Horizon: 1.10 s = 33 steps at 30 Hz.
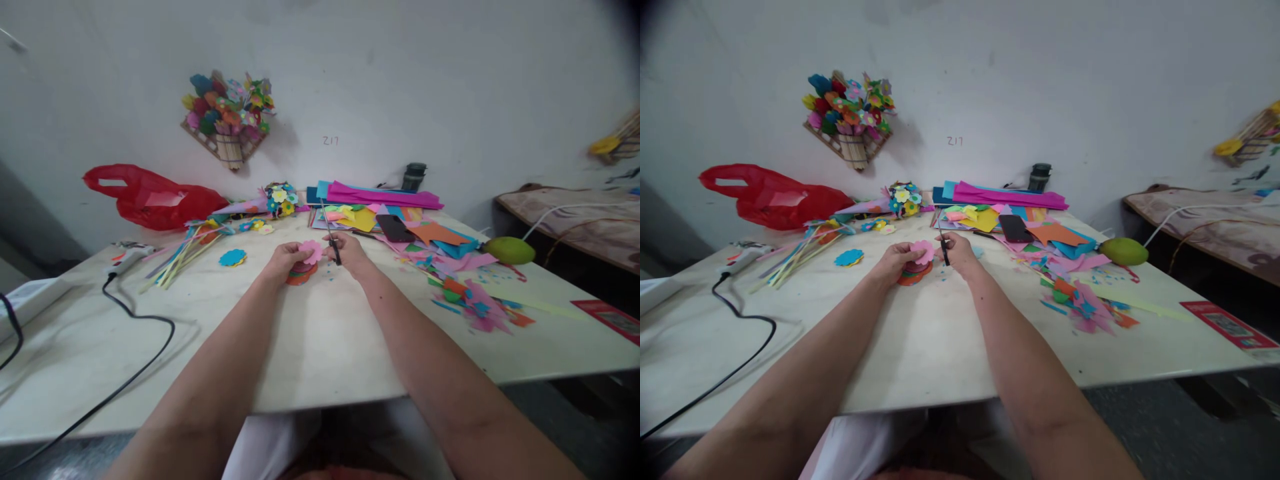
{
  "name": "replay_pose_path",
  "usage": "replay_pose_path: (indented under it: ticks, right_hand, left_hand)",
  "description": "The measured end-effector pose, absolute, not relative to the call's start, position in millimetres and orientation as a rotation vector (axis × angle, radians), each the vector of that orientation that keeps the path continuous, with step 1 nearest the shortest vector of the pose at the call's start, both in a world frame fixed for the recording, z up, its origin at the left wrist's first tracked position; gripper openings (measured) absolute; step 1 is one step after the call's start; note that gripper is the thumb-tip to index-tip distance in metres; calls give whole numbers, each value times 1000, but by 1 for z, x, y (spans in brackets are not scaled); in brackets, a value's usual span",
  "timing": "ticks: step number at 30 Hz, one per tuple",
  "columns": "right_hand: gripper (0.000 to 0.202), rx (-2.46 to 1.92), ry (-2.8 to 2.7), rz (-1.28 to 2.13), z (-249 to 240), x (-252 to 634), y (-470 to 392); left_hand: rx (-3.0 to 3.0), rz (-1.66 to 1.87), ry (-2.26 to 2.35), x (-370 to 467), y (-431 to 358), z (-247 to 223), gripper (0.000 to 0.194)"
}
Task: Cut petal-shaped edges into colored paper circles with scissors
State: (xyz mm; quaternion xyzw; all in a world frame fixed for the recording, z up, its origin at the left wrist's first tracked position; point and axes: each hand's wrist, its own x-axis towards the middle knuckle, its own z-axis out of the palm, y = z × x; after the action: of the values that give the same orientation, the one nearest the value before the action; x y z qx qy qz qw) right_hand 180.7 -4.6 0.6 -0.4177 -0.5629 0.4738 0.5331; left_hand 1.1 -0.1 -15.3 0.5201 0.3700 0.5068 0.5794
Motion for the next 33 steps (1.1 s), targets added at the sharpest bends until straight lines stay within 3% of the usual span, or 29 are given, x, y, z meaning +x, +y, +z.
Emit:
replay_pose_path:
  ticks: [13,25,33]
  right_hand:
    - [38,-1056,-1242,1136,9,178,-12]
    - [19,-1068,-1049,1214,6,182,-9]
    - [24,-1078,-1010,1228,5,180,-8]
  left_hand:
    - [1416,1175,955,-1,-6,-7,46]
    - [1389,1280,913,4,-9,-5,48]
    - [1384,1319,957,7,-11,-3,50]
